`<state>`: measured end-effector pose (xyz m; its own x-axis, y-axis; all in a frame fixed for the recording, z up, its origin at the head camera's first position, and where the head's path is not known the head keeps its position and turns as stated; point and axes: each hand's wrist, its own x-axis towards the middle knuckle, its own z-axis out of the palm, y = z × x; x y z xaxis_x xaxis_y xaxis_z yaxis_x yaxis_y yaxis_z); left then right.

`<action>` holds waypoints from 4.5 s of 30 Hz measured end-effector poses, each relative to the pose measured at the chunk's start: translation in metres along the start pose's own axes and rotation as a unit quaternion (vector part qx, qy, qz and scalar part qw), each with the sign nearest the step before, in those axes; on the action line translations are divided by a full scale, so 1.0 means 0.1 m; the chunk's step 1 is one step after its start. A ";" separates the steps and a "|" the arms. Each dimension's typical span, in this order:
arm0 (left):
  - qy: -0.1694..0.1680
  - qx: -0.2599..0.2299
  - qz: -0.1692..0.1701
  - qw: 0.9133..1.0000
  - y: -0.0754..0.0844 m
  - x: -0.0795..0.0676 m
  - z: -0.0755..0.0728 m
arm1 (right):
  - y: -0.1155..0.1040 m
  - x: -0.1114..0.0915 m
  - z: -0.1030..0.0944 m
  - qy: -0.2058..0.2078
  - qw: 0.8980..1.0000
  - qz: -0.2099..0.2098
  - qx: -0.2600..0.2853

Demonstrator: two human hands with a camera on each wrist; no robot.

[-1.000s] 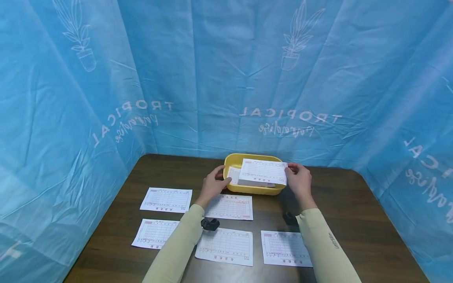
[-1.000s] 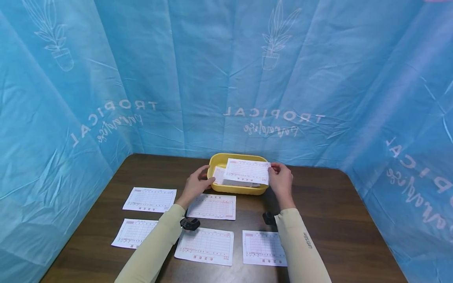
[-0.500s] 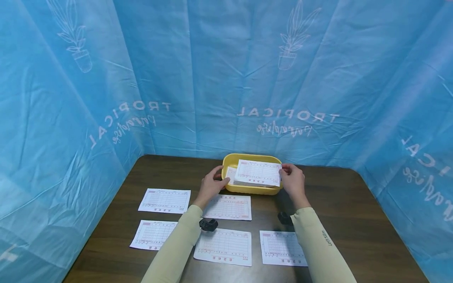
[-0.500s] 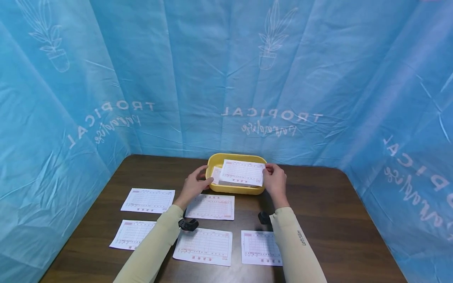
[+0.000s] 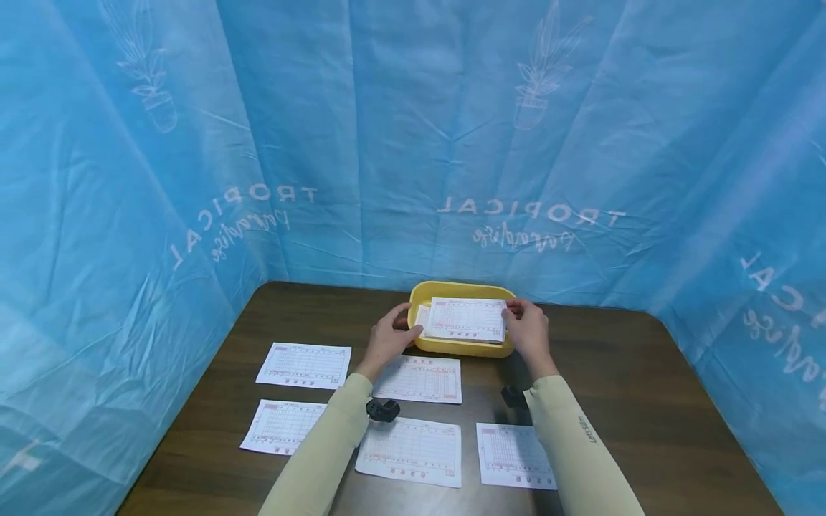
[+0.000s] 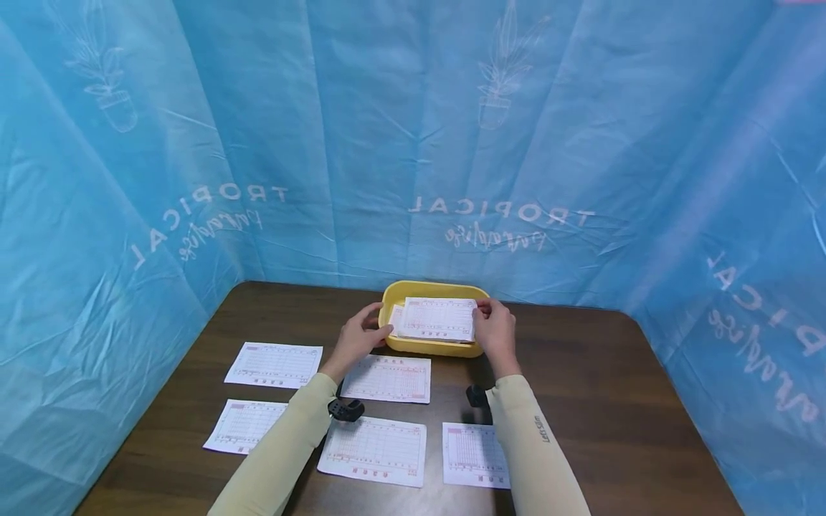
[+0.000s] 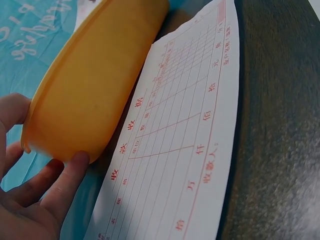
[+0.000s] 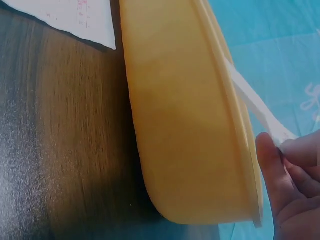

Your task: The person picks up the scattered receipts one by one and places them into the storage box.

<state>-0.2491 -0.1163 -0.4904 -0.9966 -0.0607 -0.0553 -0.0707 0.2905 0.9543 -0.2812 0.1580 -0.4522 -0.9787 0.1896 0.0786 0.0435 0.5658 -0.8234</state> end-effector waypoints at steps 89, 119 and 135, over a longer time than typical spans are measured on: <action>0.007 0.036 0.007 0.999 0.00 0.01 -0.02 | 0.65 -0.82 -0.93 -0.081 0.980 -0.076 -0.163; 0.010 0.041 0.016 0.999 -0.02 0.00 -0.02 | 0.85 -1.17 -1.10 -0.130 0.965 -0.025 -0.224; 0.024 0.038 0.010 0.999 0.02 -0.02 -0.01 | 0.94 -1.30 -1.15 -0.176 0.948 0.007 -0.265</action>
<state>-0.2469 -0.1165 -0.4882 -0.9948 -0.1002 -0.0200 -0.0553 0.3638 0.9298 -0.1267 0.2787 -0.4754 -0.9794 -0.0266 -0.2002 0.0609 0.9064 -0.4179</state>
